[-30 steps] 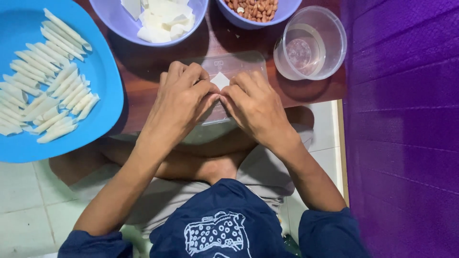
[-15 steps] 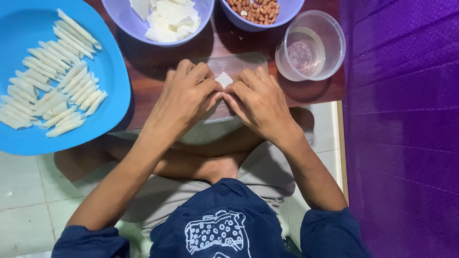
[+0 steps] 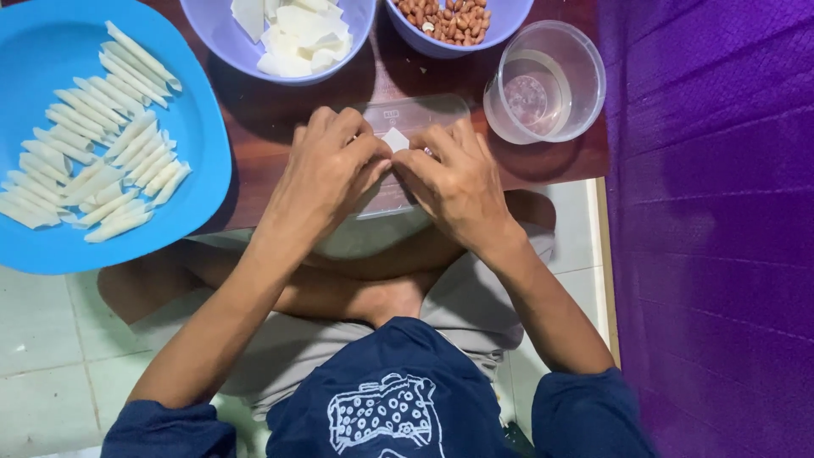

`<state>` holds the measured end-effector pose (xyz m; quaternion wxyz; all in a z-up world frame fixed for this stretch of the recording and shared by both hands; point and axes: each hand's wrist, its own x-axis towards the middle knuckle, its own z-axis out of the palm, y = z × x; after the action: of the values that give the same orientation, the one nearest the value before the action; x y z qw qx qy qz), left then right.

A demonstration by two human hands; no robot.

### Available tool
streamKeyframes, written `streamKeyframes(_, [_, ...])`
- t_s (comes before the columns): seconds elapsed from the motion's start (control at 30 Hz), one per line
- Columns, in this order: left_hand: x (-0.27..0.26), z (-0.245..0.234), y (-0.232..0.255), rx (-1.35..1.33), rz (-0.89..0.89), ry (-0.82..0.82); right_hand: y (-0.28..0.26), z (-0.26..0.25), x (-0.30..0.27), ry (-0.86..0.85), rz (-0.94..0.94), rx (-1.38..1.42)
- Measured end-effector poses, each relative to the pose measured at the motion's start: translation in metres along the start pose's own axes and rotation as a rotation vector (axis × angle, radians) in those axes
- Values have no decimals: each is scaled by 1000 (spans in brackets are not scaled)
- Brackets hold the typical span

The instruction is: The person is manually assembling peanut rolls by placing peanuts on a small wrapper and rolling it up.

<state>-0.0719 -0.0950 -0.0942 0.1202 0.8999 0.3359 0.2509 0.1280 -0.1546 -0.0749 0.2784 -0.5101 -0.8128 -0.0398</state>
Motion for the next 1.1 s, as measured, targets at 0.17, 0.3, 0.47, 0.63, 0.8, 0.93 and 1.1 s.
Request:
streamKeyframes(0.17, [0, -10, 4, -64, 10, 14, 3, -4, 2, -45, 0, 40])
streamKeyframes(0.3, [0, -8, 3, -33, 33, 46, 4, -6, 4, -58, 32, 84])
streamKeyframes(0.47, [-1, 0, -2, 7, 6, 20, 5, 0, 0, -53, 157, 250])
streamKeyframes(0.63, [3, -3, 0, -22, -31, -16, -7, -1, -2, -12, 155, 93])
streamKeyframes(0.8, [5, -2, -2, -56, -60, -42, -4, 1, -1, -49, 218, 150])
streamKeyframes(0.93, [6, -1, -5, -81, -56, -48, 1, 1, 2, -90, 216, 154])
streamKeyframes(1.1, [6, -8, -1, -107, -39, -17, -1, -9, 4, -154, 204, 111])
